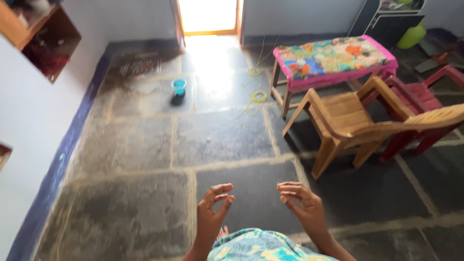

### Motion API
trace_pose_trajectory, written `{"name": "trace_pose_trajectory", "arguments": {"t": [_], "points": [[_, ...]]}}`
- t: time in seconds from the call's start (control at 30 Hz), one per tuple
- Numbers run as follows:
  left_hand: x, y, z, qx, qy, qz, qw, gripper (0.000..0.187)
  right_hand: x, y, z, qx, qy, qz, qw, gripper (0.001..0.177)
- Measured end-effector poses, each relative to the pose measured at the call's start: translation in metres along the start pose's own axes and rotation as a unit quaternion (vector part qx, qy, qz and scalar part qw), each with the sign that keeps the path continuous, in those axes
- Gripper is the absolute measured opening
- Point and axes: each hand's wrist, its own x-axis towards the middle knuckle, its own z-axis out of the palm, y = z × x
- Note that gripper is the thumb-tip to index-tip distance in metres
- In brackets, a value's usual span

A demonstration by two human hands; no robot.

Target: The person repeatedly picks up metal and ceramic cups from a table and carries them to a kitchen counter, placing them down. The person walks back and forth between the two locations multiple times.

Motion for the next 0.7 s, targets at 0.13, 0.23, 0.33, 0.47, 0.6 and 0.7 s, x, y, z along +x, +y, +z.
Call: {"name": "trace_pose_trajectory", "arguments": {"t": [0.13,0.23,0.33,0.47,0.6,0.7], "points": [[0.092,-0.023,0.001,0.023,-0.035,-0.038,0.998,0.028,0.079,0.021,0.018,-0.044,-0.009,0.025,0.999,0.019],[0.150,-0.052,0.003,0.023,-0.072,-0.035,0.997,0.030,0.119,0.046,0.026,-0.029,0.011,0.071,0.997,0.019],[0.206,-0.077,0.018,0.011,-0.083,-0.030,0.996,0.033,0.157,0.070,0.020,-0.021,0.017,0.078,0.997,0.020],[0.273,-0.101,0.047,0.009,-0.114,-0.022,0.993,0.036,0.215,0.108,-0.003,-0.003,0.059,0.087,0.994,0.021],[0.350,-0.124,0.077,0.041,-0.134,0.012,0.990,0.037,0.282,0.149,-0.033,0.023,0.096,0.090,0.991,0.021],[0.411,-0.132,0.101,0.035,-0.129,0.009,0.991,0.037,0.347,0.170,-0.052,0.060,0.105,0.071,0.990,0.021]]}}
